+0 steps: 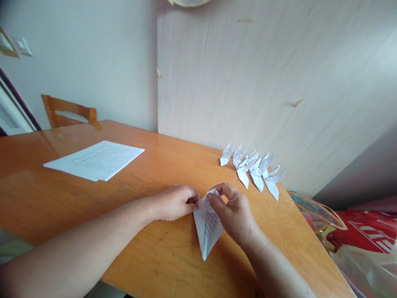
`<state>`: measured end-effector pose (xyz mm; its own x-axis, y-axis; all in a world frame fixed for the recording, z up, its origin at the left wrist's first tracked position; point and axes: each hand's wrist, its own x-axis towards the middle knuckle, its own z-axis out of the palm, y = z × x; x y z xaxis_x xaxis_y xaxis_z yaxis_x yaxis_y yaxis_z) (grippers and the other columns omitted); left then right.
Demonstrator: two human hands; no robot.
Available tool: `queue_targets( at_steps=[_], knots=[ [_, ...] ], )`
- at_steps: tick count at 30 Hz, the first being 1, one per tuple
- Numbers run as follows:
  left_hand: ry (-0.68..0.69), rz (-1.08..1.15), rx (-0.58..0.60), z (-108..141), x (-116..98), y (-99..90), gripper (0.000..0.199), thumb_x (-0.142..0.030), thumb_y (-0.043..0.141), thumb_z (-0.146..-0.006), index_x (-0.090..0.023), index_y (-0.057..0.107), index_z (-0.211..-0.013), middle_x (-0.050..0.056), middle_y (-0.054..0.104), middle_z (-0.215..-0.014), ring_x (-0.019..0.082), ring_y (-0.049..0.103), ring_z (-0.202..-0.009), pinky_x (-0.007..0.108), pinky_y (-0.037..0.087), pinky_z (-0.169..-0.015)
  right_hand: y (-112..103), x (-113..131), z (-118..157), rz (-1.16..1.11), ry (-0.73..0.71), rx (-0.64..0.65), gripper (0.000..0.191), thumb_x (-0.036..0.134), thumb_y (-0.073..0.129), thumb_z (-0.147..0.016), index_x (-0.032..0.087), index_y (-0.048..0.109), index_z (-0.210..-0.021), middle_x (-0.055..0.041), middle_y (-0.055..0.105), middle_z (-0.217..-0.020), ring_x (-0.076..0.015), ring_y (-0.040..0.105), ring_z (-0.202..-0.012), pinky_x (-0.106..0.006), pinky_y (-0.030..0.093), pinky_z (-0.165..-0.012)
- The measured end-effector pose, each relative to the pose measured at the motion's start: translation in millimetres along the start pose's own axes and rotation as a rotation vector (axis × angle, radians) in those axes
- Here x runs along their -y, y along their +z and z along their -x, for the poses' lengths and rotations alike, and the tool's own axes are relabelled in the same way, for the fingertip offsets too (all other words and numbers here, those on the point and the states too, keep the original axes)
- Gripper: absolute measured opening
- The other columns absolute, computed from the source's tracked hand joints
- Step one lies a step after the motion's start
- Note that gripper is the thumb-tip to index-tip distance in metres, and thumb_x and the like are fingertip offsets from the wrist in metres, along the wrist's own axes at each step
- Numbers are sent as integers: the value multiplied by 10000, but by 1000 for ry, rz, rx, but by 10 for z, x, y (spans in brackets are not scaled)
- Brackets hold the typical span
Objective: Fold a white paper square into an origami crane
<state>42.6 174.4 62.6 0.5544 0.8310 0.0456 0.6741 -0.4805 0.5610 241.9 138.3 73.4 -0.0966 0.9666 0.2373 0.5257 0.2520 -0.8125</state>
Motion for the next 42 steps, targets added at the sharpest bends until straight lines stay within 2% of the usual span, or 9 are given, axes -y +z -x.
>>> queue_targets(
  at_steps=[5,9,13,17,20,24,27,34,42],
  knots=[
    [-22,-15,3,15,-47,-17,122,-274,615,-809,-238,718,-863,22,744,-846,212,659,-761,296,449,-689,-35,-78,-17,37,-53,-133,285,467,605,-877,196,689,-853,-56,683,-820,-220,629,-819,-314,476,-711],
    [-28,-19,-4,21,-64,-19,117,-265,612,-799,-234,711,-853,24,741,-840,213,653,-765,296,447,-701,-54,-73,-4,15,-54,-172,264,451,609,-879,204,700,-891,-68,701,-878,-230,626,-852,-315,467,-702],
    [-10,-40,-24,21,-60,-4,95,-258,600,-786,-230,689,-805,19,729,-805,207,642,-725,294,422,-659,-116,-12,-2,-68,2,-215,247,429,576,-892,208,679,-857,-64,706,-895,-215,621,-841,-301,451,-679],
    [-4,-61,-41,14,-50,21,88,-251,593,-781,-226,677,-778,22,724,-810,204,634,-729,289,413,-658,-299,-57,-48,6,122,-239,199,374,585,-834,205,675,-886,-46,693,-795,-200,616,-757,-295,443,-640],
    [-2,-71,-48,9,-44,28,79,-240,594,-762,-223,670,-776,21,725,-830,194,628,-737,279,401,-647,-488,-190,-62,134,226,-116,163,335,560,-812,215,669,-837,-34,669,-711,-197,606,-693,-286,422,-574],
    [-7,-67,-51,9,-44,29,84,-232,588,-748,-224,664,-785,6,715,-808,179,615,-707,276,388,-637,-657,-349,-21,238,257,361,105,237,577,-768,213,653,-699,-11,648,-655,-163,566,-617,-265,402,-551],
    [-10,-73,-59,15,-53,31,77,-235,592,-748,-222,661,-780,7,711,-813,178,610,-704,278,391,-648,-671,-367,9,198,242,556,111,203,572,-771,206,638,-682,-2,644,-671,-152,556,-631,-250,397,-558],
    [-12,-91,-62,28,-92,23,74,-256,588,-767,-215,640,-734,16,699,-779,185,598,-684,287,373,-641,-587,-258,-5,79,153,659,138,201,522,-817,205,660,-804,4,640,-754,-155,581,-706,-260,465,-674],
    [-40,-86,-82,35,-123,23,62,-217,594,-753,-225,603,-814,-10,706,-782,179,603,-684,288,356,-653,-516,-182,-10,98,163,607,141,211,511,-838,208,652,-841,13,611,-683,-154,573,-658,-263,455,-646]
  ],
)
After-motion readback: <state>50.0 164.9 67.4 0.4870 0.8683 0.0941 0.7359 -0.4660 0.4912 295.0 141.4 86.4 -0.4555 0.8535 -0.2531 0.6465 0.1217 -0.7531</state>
